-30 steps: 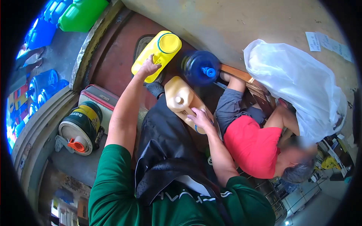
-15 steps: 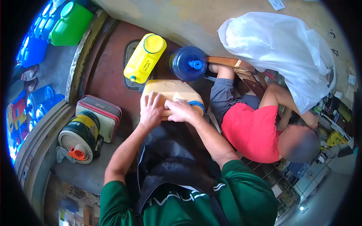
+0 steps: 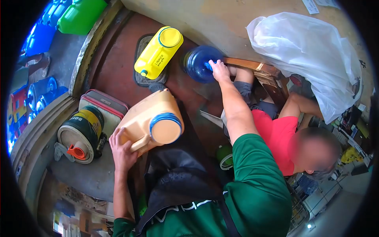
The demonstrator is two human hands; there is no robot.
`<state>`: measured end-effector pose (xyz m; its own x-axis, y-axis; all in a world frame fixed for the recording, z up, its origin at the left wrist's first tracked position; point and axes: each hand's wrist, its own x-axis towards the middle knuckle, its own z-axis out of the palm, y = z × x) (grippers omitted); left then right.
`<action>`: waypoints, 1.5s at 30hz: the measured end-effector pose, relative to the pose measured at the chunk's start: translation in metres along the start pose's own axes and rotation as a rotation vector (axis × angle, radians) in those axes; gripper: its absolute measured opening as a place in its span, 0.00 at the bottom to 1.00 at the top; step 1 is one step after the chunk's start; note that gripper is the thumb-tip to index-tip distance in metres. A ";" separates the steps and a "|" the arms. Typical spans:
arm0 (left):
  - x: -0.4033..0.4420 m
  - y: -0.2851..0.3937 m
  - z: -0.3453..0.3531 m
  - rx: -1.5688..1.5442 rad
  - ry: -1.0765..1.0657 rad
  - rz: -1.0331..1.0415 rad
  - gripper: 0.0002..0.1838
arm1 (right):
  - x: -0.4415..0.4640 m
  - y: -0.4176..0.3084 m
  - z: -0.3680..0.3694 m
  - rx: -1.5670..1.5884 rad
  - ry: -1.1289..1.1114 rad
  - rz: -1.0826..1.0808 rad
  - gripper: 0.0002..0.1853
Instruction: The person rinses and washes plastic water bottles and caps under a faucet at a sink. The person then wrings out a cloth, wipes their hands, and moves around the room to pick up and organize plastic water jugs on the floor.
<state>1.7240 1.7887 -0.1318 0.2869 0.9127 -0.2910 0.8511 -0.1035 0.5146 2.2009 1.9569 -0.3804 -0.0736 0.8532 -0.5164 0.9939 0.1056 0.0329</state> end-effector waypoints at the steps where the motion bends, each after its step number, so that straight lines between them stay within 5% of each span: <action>1: -0.012 -0.006 0.001 -0.003 0.007 -0.059 0.12 | 0.001 -0.002 0.002 -0.019 -0.002 -0.028 0.32; 6: -0.068 -0.030 0.007 -0.044 0.008 -0.256 0.12 | -0.010 -0.051 -0.099 0.025 -0.076 -0.127 0.30; 8: -0.085 -0.032 0.010 -0.051 0.012 -0.296 0.12 | -0.024 -0.068 -0.152 0.070 -0.053 0.035 0.23; 15: -0.123 -0.039 0.020 -0.057 0.053 -0.310 0.13 | -0.075 -0.069 -0.266 0.339 -0.212 0.258 0.27; 45: -0.184 -0.035 0.033 -0.096 0.194 -0.393 0.17 | -0.119 -0.033 -0.323 0.398 -0.325 0.437 0.31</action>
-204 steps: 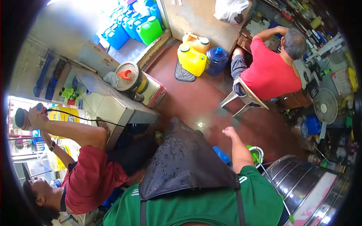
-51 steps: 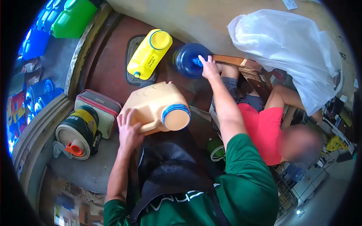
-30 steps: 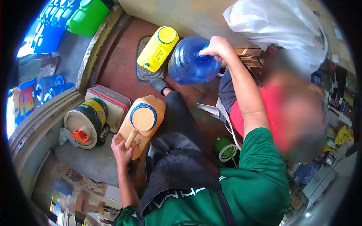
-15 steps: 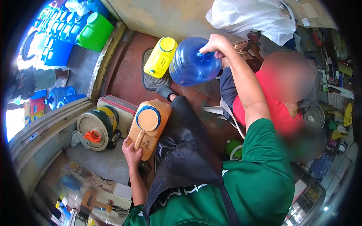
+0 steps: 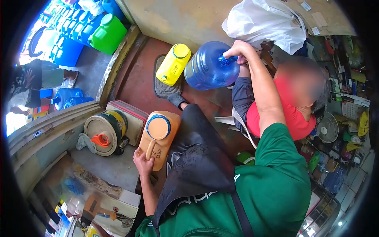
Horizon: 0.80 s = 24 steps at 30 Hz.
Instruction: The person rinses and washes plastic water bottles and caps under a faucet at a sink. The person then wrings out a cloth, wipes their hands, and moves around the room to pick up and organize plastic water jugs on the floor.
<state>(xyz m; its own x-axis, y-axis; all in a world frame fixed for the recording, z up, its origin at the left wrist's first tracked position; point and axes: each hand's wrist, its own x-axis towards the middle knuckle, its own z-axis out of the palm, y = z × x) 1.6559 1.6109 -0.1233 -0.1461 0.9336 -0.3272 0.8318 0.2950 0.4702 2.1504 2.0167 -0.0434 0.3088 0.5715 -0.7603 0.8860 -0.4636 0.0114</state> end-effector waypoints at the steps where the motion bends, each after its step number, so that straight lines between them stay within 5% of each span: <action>1: -0.001 -0.001 0.001 -0.002 -0.005 -0.012 0.17 | 0.001 0.001 -0.001 0.007 -0.003 0.001 0.31; 8: -0.008 -0.010 0.012 -0.043 -0.002 -0.074 0.17 | 0.007 0.006 -0.003 0.022 -0.096 0.024 0.35; 15: -0.012 -0.004 0.014 -0.055 0.007 -0.158 0.18 | 0.019 0.006 0.000 -0.069 -0.060 0.000 0.25; 24: -0.023 0.015 0.019 -0.004 0.013 -0.306 0.17 | 0.076 -0.017 0.030 -0.184 -0.097 -0.038 0.25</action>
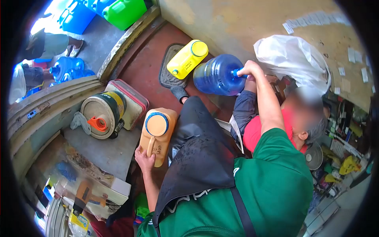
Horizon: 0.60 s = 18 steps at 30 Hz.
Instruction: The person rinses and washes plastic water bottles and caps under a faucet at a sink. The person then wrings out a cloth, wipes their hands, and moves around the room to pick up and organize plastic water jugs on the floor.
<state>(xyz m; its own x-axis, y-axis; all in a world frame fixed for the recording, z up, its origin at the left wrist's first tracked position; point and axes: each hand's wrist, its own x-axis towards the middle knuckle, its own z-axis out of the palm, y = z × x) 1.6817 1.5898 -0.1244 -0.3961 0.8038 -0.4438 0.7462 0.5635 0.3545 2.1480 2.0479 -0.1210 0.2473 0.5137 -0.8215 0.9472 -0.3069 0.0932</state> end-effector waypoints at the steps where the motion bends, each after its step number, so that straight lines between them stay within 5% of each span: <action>1: -0.002 0.001 0.002 0.005 0.002 -0.011 0.17 | 0.004 -0.006 0.006 -0.031 -0.003 0.006 0.25; 14: -0.066 0.025 0.035 0.013 0.086 -0.275 0.18 | 0.056 -0.032 0.121 -0.401 0.148 -0.112 0.33; 18: -0.099 0.030 0.059 -0.057 0.154 -0.338 0.18 | 0.050 -0.026 0.113 -0.248 -0.037 -0.164 0.22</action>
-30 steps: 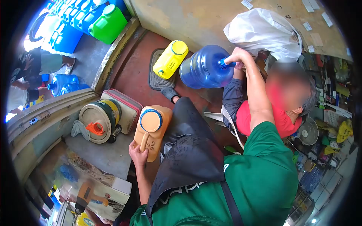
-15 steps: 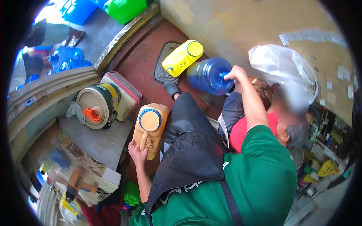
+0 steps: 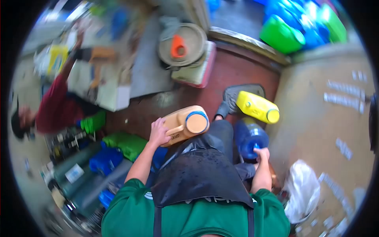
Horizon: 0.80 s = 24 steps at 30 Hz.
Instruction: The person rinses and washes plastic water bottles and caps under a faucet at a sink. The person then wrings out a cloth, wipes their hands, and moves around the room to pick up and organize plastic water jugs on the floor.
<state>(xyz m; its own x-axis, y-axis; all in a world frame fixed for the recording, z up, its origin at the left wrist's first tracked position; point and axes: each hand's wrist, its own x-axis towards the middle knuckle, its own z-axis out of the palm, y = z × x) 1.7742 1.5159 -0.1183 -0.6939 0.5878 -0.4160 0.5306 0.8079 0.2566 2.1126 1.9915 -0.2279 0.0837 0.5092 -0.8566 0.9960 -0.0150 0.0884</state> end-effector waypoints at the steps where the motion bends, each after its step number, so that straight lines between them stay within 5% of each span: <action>1: -0.009 -0.004 0.004 -0.026 -0.007 -0.009 0.18 | 0.002 0.001 -0.001 0.029 -0.061 -0.025 0.20; 9: -0.136 -0.048 0.047 -0.187 0.248 -0.281 0.16 | -0.003 0.000 0.012 0.027 -0.277 -0.075 0.20; 14: -0.217 -0.073 0.059 -0.338 0.417 -0.521 0.15 | -0.239 -0.063 0.013 -0.157 -0.342 -0.836 0.17; 19: -0.295 -0.106 0.088 -0.513 0.550 -0.805 0.16 | -0.236 -0.081 0.029 -0.292 -0.696 -0.894 0.12; 24: -0.339 -0.132 0.118 -0.560 0.676 -1.044 0.17 | -0.281 -0.090 0.043 -0.576 -0.355 -1.218 0.13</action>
<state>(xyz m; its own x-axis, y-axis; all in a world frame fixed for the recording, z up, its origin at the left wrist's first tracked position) 1.9969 1.2056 -0.1142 -0.8330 -0.5267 -0.1693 -0.5377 0.6988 0.4717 2.0008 1.8127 -0.0173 -0.7264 -0.2986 -0.6190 0.3015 0.6708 -0.6776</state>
